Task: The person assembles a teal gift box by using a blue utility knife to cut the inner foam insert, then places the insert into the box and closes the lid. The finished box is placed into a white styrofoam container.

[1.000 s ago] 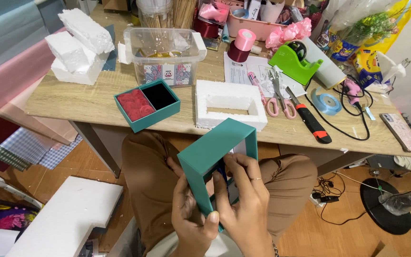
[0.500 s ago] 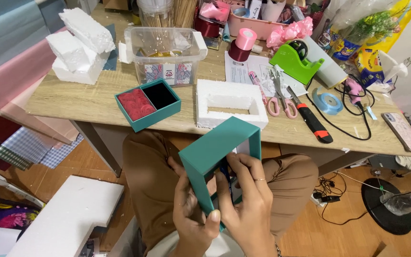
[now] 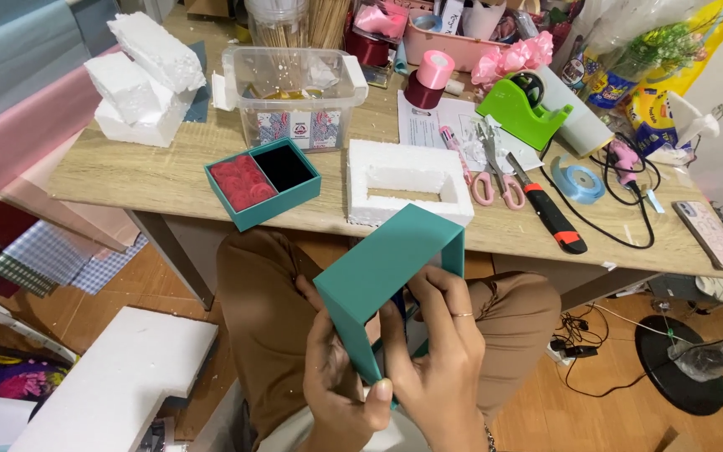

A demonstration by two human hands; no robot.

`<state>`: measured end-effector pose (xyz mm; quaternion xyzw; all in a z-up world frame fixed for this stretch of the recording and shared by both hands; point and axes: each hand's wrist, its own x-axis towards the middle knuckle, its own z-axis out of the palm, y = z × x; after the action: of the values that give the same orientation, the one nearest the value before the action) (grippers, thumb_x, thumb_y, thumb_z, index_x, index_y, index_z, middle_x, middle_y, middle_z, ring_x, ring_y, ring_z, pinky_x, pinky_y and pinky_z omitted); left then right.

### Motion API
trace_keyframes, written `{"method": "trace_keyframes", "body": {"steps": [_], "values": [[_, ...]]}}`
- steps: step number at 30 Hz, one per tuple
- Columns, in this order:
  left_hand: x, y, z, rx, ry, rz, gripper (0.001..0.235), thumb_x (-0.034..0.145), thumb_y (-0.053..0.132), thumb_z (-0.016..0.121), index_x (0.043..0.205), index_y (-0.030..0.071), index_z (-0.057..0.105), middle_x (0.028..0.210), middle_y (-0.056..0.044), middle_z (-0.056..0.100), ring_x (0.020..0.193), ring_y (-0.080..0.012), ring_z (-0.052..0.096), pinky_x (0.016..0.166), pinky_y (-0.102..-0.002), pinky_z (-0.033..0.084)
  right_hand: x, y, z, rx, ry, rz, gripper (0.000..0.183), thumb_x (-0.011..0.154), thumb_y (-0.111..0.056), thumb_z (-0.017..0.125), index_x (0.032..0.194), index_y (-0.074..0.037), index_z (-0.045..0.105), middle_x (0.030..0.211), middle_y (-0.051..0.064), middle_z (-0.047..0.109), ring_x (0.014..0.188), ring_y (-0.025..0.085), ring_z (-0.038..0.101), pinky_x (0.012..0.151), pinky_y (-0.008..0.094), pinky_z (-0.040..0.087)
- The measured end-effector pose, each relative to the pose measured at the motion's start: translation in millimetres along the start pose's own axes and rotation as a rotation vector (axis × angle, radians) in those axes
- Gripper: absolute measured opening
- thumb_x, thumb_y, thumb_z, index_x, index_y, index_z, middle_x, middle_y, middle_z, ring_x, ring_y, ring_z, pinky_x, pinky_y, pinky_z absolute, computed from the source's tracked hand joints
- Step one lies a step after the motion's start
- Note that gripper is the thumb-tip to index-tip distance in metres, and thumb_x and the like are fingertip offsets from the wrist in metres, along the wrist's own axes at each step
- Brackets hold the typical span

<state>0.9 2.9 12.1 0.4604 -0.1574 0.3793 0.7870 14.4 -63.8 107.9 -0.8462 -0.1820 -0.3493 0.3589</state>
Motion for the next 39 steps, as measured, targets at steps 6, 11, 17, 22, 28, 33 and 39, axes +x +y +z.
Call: {"method": "trace_keyframes", "body": {"steps": [6,11,17,22,28,33,39], "values": [[0.9,2.9,-2.6,0.022,-0.022,-0.013,0.081,0.093,0.037,0.07,0.145,-0.013,0.032,0.141,-0.027,0.048,0.134,-0.0367,0.051,0.111,-0.052,0.053,2.0,-2.2,0.9,0.009,0.007,0.009,0.016,0.088,-0.004,0.064,0.104,-0.001,0.065,0.107,0.012,0.06,0.079,0.02,0.06,0.066,0.028,0.053],[-1.4,4.3,-3.3,-0.001,-0.012,-0.052,0.083,0.094,0.038,0.072,0.147,-0.011,0.031,0.144,-0.028,0.048,0.136,-0.0372,0.05,0.11,-0.053,0.054,0.8,-1.2,1.8,0.011,0.006,-0.002,0.018,0.087,-0.002,0.064,0.105,0.0,0.064,0.108,0.014,0.06,0.083,0.021,0.061,0.066,0.028,0.053],[-0.7,-5.4,-9.5,0.135,-0.005,-0.03,0.085,0.094,0.046,0.069,0.147,-0.01,0.033,0.145,-0.027,0.05,0.136,-0.0353,0.053,0.114,-0.047,0.05,1.8,2.2,7.0,-0.021,-0.029,0.03,0.018,0.089,-0.004,0.064,0.106,0.0,0.064,0.107,0.011,0.058,0.077,0.019,0.059,0.062,0.029,0.049],[-0.2,-2.9,-3.0,0.115,0.014,-0.017,0.077,0.088,0.037,0.071,0.14,-0.012,0.04,0.111,-0.02,0.063,0.105,-0.0247,0.064,0.092,-0.035,0.057,-0.8,9.8,8.3,-0.022,-0.014,0.077,0.021,0.086,0.002,0.059,0.105,-0.002,0.065,0.109,0.012,0.059,0.069,0.019,0.057,0.06,0.03,0.049],[-8.2,-9.6,-9.2,0.14,0.024,-0.102,0.092,0.09,0.049,0.071,0.146,-0.013,0.033,0.145,-0.028,0.049,0.139,-0.0351,0.05,0.115,-0.045,0.049,-3.3,4.8,4.4,-0.019,-0.041,0.014,0.019,0.09,-0.009,0.065,0.107,-0.001,0.064,0.108,0.011,0.06,0.072,0.018,0.058,0.058,0.028,0.049],[-3.1,-10.3,-8.4,0.052,-0.027,0.019,0.084,0.094,0.039,0.071,0.147,-0.012,0.03,0.146,-0.028,0.047,0.139,-0.0371,0.049,0.117,-0.049,0.047,-0.8,5.2,6.0,-0.006,-0.012,0.013,0.018,0.088,-0.003,0.063,0.106,0.0,0.063,0.107,0.012,0.058,0.071,0.018,0.055,0.059,0.029,0.046],[-0.9,-2.8,-3.5,0.047,-0.012,-0.075,0.081,0.087,0.035,0.072,0.143,-0.011,0.036,0.111,-0.018,0.059,0.103,-0.0237,0.06,0.088,-0.036,0.054,1.0,5.3,7.4,-0.021,-0.002,0.086,0.019,0.083,0.001,0.06,0.101,-0.003,0.066,0.106,0.01,0.059,0.066,0.016,0.055,0.059,0.028,0.046]]}}
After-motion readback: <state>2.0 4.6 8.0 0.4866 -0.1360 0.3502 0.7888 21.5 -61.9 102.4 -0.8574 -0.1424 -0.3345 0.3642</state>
